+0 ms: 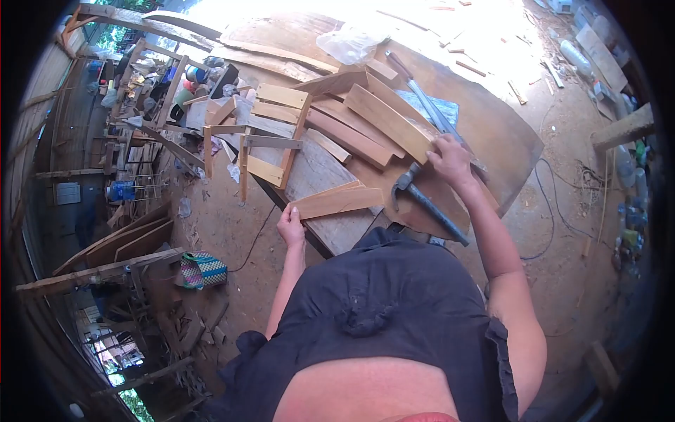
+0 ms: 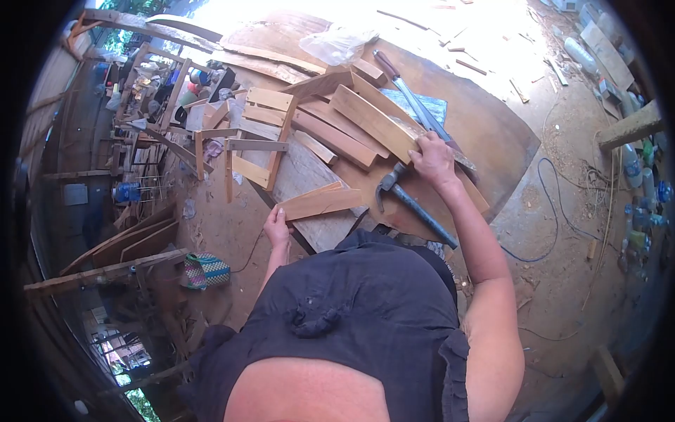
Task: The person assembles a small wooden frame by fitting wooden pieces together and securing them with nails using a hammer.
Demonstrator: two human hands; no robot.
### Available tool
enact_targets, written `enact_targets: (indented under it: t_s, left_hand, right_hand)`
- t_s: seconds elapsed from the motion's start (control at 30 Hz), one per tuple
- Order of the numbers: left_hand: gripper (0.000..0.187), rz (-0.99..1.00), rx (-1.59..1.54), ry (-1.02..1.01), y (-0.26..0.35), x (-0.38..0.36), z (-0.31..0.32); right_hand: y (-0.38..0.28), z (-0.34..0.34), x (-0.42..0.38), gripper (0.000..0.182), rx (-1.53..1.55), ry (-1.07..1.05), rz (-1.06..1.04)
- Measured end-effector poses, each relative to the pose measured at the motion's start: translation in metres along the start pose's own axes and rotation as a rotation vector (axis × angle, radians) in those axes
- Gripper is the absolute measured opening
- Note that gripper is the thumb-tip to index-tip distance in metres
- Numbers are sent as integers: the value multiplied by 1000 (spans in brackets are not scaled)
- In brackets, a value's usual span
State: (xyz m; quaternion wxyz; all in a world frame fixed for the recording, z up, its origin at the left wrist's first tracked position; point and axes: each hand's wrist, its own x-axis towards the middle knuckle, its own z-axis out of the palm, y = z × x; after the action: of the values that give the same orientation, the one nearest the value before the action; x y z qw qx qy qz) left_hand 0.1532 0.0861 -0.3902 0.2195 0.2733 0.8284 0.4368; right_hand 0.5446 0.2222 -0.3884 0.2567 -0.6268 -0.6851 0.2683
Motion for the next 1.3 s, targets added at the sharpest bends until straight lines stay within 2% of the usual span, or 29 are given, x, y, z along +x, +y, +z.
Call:
enact_targets:
  t_s: [0.1, 0.13, 0.17, 0.23, 0.3, 0.37, 0.4, 0.47, 0.57, 0.67, 0.7, 0.73, 0.77, 0.8, 0.87, 0.9, 0.97, 1.0, 1.03, 1.07, 1.13, 1.17, 1.2, 1.23, 1.3]
  left_hand:
    - [26, -14, 9, -3, 3, -2, 2]
    - [26, -28, 5, -8, 4, -3, 0]
    - [26, -34, -13, 3, -5, 3, 0]
    - [30, 124, 88, -3, -30, 15, -1]
    - [30, 125, 71, 8, -37, 17, -1]
    - [30, 128, 54, 19, -39, 17, 1]
    - [30, 140, 50, 27, -40, 18, 2]
    - [30, 153, 37, 38, -42, 18, 2]
    - [29, 165, 0, 36, -43, 18, 2]
    - [29, 162, -6, 42, -37, 15, 3]
    - [29, 85, -9, 30, -22, 8, 1]
    - [29, 8, -11, 18, -14, 4, 0]
    - [29, 7, -11, 12, -19, 7, 1]
    - [28, 63, -5, 26, -30, 12, 2]
    - [28, 117, 3, 25, -45, 19, 3]
    - [29, 146, -13, 27, -50, 22, 3]
    - [30, 172, -23, 13, -54, 24, 0]
    - [30, 173, -21, 11, -54, 24, -1]
    - [31, 174, -21, 10, -44, 20, 1]
    - [29, 68, -27, 6, -34, 15, 0]
    - [29, 51, -44, -11, -33, 16, 0]
    - [29, 32, -67, -11, -34, 15, 0]
    - [29, 116, -67, -18, -21, 7, 1]
    - [29, 114, -65, -23, -20, 5, 2]
    - [29, 100, -71, 5, -17, 5, 2]
  right_hand:
    - [12, 0, -5, 25, 57, 34, -37]
    - [13, -1, -5, 26, 44, 148, -34]
    - [14, -3, 1, 26, 35, 147, -53]
    - [24, -8, 6, 28, -203, 172, -13]
    - [43, 7, 15, 29, -166, 124, 0]
    - [49, 12, 32, 30, -51, -134, 180]
    - [44, 7, 40, 30, -57, -131, 169]
    - [35, -4, 52, 32, 82, -255, 347]
    - [47, -2, 62, 33, 186, -335, 401]
    - [43, -3, 63, 32, 140, -434, 347]
    - [51, 5, 65, 32, 139, -433, 348]
    - [66, 20, 69, 31, 89, -438, 246]
    - [76, 27, 71, 30, 38, -442, 148]
    - [69, 22, 69, 30, 36, -440, 158]
    - [34, 0, 65, 28, 128, -401, 472]
    - [32, -1, 66, 28, 128, -398, 486]
    - [35, -3, 70, 27, 235, -485, 411]
    - [39, 1, 70, 27, 256, -447, 342]
    - [43, 3, 73, 27, 257, -443, 360]
    - [47, 4, 78, 27, 318, -493, 345]
    - [42, 2, 77, 27, 382, -537, 342]
    - [36, -1, 76, 25, 254, -500, 244]
    - [30, -2, 73, 23, 125, -465, 144]
    - [27, 1, 68, 23, 125, -465, 150]
    - [15, 8, 63, 19, -235, -223, 23]
